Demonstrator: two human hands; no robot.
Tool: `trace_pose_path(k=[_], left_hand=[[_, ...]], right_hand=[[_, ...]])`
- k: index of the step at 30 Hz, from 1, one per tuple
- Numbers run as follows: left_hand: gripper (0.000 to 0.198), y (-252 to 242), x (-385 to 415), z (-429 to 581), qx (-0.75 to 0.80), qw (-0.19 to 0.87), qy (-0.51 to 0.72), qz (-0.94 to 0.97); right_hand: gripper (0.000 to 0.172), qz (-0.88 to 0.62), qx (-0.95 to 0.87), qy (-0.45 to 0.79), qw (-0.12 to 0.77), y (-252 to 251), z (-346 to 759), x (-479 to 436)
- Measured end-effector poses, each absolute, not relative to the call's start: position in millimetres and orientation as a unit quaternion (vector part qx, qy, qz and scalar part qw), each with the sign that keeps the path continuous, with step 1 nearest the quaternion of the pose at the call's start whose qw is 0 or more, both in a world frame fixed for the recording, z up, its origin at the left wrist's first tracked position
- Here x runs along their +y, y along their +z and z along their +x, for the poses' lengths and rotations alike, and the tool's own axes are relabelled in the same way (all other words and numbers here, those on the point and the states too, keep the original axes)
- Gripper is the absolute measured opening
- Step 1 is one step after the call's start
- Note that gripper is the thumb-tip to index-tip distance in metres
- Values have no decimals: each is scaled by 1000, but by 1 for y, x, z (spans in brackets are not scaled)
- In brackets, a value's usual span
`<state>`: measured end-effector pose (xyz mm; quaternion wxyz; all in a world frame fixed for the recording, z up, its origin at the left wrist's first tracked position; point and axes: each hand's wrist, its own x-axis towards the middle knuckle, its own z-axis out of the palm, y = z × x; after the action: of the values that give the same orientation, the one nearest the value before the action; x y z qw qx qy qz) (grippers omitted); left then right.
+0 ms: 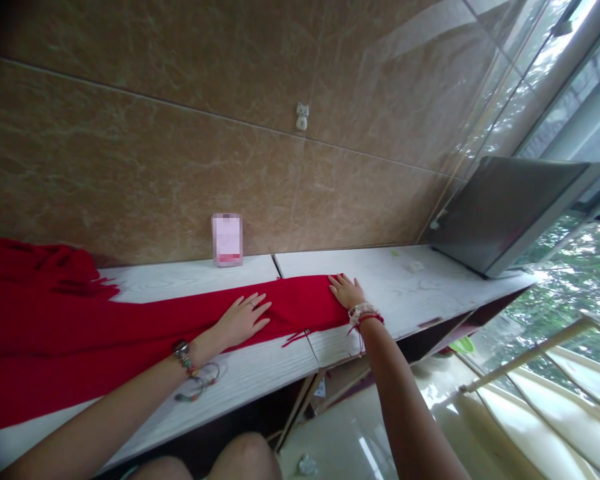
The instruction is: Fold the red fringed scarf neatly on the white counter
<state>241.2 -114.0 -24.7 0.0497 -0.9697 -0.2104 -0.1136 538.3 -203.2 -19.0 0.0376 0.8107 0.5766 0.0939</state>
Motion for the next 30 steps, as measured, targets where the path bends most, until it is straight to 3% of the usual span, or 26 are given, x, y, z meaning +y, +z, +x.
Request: trace_pose_path(k=[6, 13, 16, 22, 27, 30], left_hand=[[44, -22, -108, 226, -110, 63, -130, -983], [26, -21, -111, 228, -5, 66, -144, -987], [14, -21, -112, 228, 2, 69, -122, -990], [16, -17, -116, 226, -2, 77, -141, -987], [24, -18, -117, 226, -37, 83, -155, -984], [21, -18, -119, 225, -42, 75, -150, -985]], right_hand=[[38, 784, 612, 100, 4, -11, 518, -199], [36, 661, 747, 10, -73, 7, 467, -232], [33, 651, 756, -23, -65, 16, 458, -248], [38, 666, 744, -53, -15, 18, 459, -260], [49, 691, 718, -70, -45, 9, 457, -260], [46, 701, 709, -56, -60, 6, 455, -262]])
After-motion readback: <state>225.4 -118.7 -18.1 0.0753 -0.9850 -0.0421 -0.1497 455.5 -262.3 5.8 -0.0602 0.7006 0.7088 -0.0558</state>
